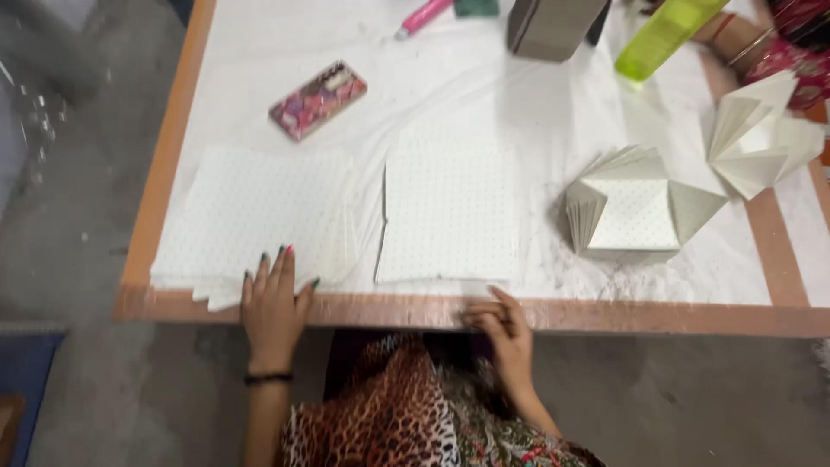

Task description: Folding pre-cut paper sheets into small decorative boxes or containers.

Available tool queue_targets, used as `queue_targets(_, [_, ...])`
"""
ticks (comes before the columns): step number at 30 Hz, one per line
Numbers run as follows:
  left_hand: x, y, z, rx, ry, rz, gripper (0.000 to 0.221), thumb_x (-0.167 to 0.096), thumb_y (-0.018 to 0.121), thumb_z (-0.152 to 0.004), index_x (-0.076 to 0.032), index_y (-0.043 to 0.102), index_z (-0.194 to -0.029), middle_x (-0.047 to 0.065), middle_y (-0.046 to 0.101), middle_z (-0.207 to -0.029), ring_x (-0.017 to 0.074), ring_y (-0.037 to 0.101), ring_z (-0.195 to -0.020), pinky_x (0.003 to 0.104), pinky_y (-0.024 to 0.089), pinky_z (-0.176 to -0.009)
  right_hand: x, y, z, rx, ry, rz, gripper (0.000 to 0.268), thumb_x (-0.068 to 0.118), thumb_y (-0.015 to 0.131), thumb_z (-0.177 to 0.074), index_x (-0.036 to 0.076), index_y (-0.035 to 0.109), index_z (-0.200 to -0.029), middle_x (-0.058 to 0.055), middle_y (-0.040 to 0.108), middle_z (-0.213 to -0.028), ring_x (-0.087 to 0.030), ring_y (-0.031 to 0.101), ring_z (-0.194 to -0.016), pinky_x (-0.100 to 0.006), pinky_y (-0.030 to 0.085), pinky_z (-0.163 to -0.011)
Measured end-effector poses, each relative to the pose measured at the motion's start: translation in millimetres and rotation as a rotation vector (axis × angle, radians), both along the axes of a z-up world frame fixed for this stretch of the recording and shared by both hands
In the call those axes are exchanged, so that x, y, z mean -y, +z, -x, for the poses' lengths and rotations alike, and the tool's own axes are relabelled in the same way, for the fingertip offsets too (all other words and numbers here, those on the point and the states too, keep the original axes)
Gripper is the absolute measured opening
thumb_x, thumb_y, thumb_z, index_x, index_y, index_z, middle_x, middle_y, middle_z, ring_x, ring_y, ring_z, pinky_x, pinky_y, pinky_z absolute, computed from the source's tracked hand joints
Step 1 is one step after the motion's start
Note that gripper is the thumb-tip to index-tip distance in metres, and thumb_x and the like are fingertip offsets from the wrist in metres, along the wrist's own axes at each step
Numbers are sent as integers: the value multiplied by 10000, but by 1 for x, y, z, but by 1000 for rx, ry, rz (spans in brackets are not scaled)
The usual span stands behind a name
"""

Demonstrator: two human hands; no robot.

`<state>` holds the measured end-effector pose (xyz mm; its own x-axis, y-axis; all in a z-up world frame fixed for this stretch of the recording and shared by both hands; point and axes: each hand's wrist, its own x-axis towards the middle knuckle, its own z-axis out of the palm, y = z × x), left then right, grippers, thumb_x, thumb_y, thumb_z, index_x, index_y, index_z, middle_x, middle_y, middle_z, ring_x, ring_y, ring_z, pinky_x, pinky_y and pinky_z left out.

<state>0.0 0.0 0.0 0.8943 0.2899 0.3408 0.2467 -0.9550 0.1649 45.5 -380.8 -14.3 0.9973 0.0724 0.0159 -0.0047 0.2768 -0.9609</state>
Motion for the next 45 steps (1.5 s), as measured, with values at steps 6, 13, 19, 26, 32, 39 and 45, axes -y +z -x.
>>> queue_targets(6, [-11,14,-4,-11,-8,130,526,-386,690,-896,-181,654,-1379,12,630,-1433,284,559,-1314,492,414,-1085,-25,14,14,263,322,377,427,86,666,-961,-9,596,-1372,-136,775,-1048,-230,728,-984,-349,585,-870])
queue_targets(13, [-8,11,5,97,-4,154,354,-313,716,-915,-186,749,-1244,-7,713,-1322,251,618,-1263,460,470,-1028,-27,26,11,432,369,523,357,66,674,-944,1,657,-1294,-114,794,-1009,-187,772,-933,-297,588,-828])
queue_targets(19, [-15,7,5,156,50,218,189,-240,682,-1038,-173,779,-1186,14,766,-1176,194,704,-1137,392,541,-931,-21,16,8,412,286,600,291,66,689,-936,1,701,-1219,-109,804,-972,-174,784,-887,-277,581,-794])
queue_targets(26, [-15,5,-3,218,20,95,332,-369,762,-891,-181,779,-1164,-24,766,-1194,190,694,-1088,369,538,-905,-28,13,0,376,220,583,243,66,674,-964,-2,714,-1194,-103,798,-952,-146,762,-866,-252,581,-785])
queue_targets(32, [-23,-3,-4,128,8,92,423,-448,808,-819,-201,794,-1163,-85,750,-1235,165,639,-1030,355,521,-887,-47,26,2,420,253,629,240,48,674,-965,-9,709,-1196,-97,780,-964,-146,754,-863,-253,574,-790])
queue_targets(39, [-22,17,-8,148,-28,70,507,-499,858,-760,-181,800,-1150,-67,743,-1212,179,619,-1014,349,523,-870,-70,37,8,510,329,622,229,50,677,-973,-19,711,-1188,-100,766,-958,-162,738,-848,-266,575,-777])
queue_targets(45, [-29,-27,-3,171,-20,48,295,-387,811,-934,-212,792,-1170,-98,750,-1238,119,629,-1043,310,541,-888,-75,39,9,528,380,645,236,41,672,-968,-19,708,-1194,-115,775,-991,-176,766,-874,-268,585,-779])
